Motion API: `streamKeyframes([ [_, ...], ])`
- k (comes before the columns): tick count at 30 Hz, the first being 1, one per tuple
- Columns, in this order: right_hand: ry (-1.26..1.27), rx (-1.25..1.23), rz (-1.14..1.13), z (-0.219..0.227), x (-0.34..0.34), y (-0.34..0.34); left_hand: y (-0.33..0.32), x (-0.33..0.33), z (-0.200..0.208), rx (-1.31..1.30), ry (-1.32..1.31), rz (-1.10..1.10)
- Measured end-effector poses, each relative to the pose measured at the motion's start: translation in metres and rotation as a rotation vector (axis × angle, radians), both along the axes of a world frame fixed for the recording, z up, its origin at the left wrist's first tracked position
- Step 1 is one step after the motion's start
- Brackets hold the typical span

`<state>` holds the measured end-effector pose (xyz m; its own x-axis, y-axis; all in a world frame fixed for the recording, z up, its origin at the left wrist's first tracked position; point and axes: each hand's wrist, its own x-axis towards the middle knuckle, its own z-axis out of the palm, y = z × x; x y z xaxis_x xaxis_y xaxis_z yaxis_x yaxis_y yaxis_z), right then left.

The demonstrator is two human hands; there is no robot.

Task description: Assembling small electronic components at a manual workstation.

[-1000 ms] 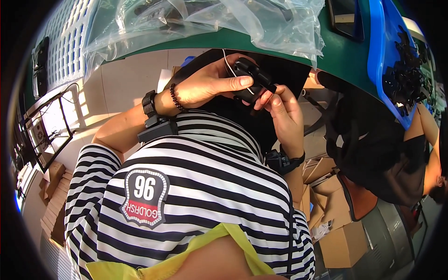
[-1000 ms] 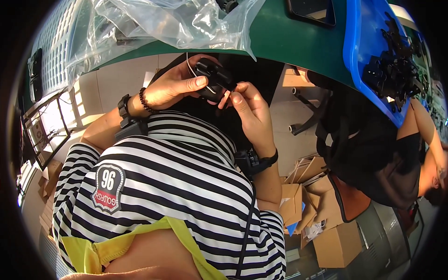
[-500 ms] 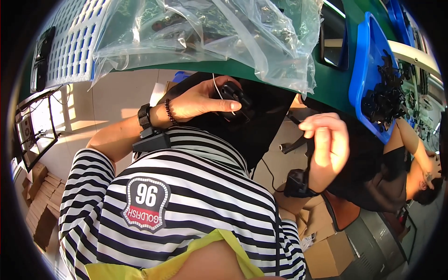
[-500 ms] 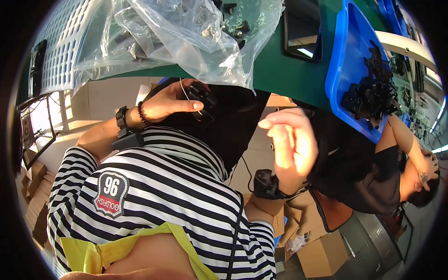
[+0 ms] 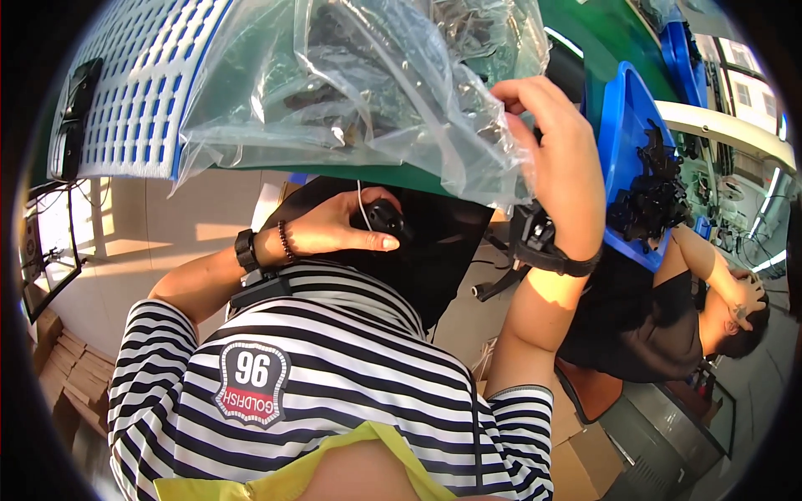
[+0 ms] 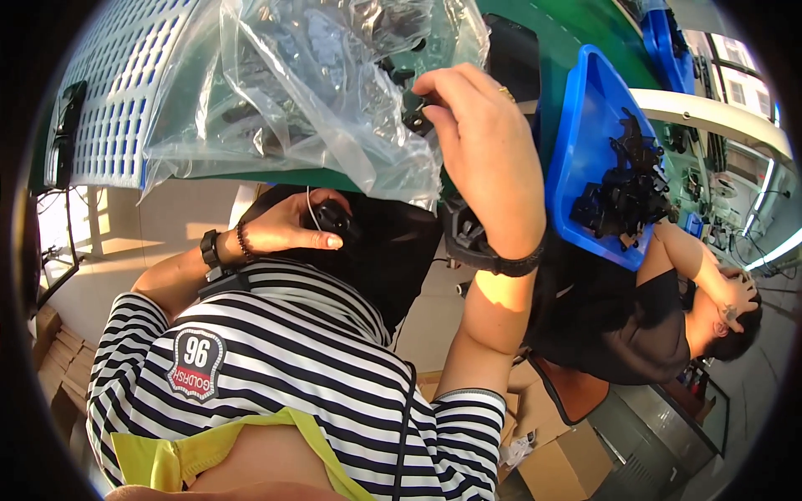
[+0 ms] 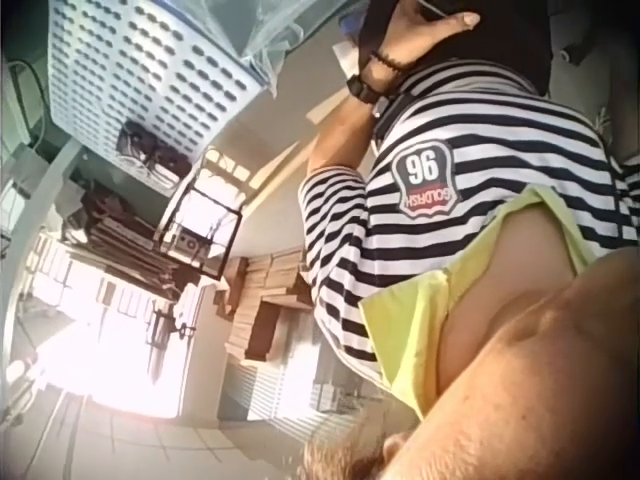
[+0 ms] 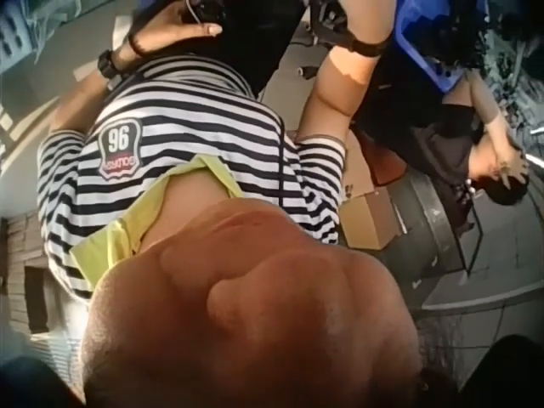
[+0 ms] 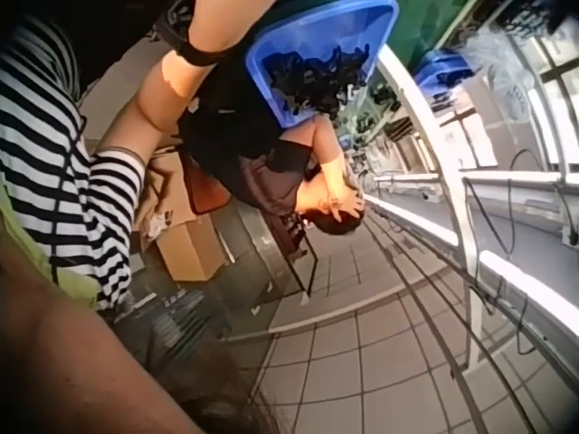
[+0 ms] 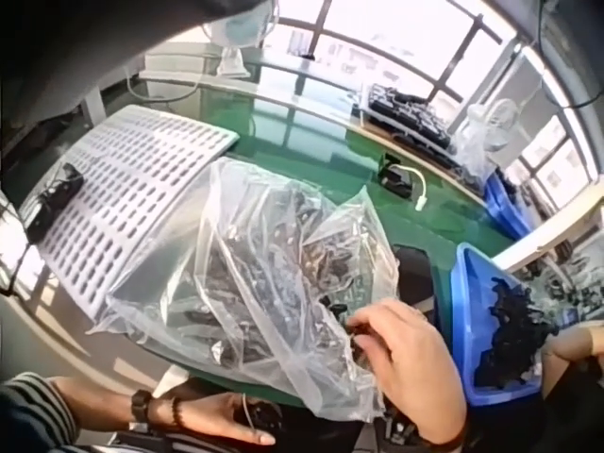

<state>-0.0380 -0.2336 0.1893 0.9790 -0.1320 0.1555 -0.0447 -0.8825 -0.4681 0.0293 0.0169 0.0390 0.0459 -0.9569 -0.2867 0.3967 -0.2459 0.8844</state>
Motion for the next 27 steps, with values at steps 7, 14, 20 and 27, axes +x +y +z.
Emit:
streamKeyframes([
  [7, 0.011, 0.124, -0.083, 0.004, -0.005, 0.01, -0.004, 0.0, -0.003, -0.001, -0.008, -0.018],
  [14, 0.006, 0.211, -0.131, -0.008, -0.005, 0.008, -0.004, -0.003, -0.004, -0.022, -0.01, 0.023],
  [20, -0.256, 0.632, -0.274, 0.018, -0.057, 0.023, -0.011, 0.002, -0.006, 0.0, -0.068, -0.023],
  [27, 0.14, 0.737, -0.01, -0.003, -0.134, 0.043, -0.012, 0.002, -0.012, 0.009, -0.226, -0.085],
])
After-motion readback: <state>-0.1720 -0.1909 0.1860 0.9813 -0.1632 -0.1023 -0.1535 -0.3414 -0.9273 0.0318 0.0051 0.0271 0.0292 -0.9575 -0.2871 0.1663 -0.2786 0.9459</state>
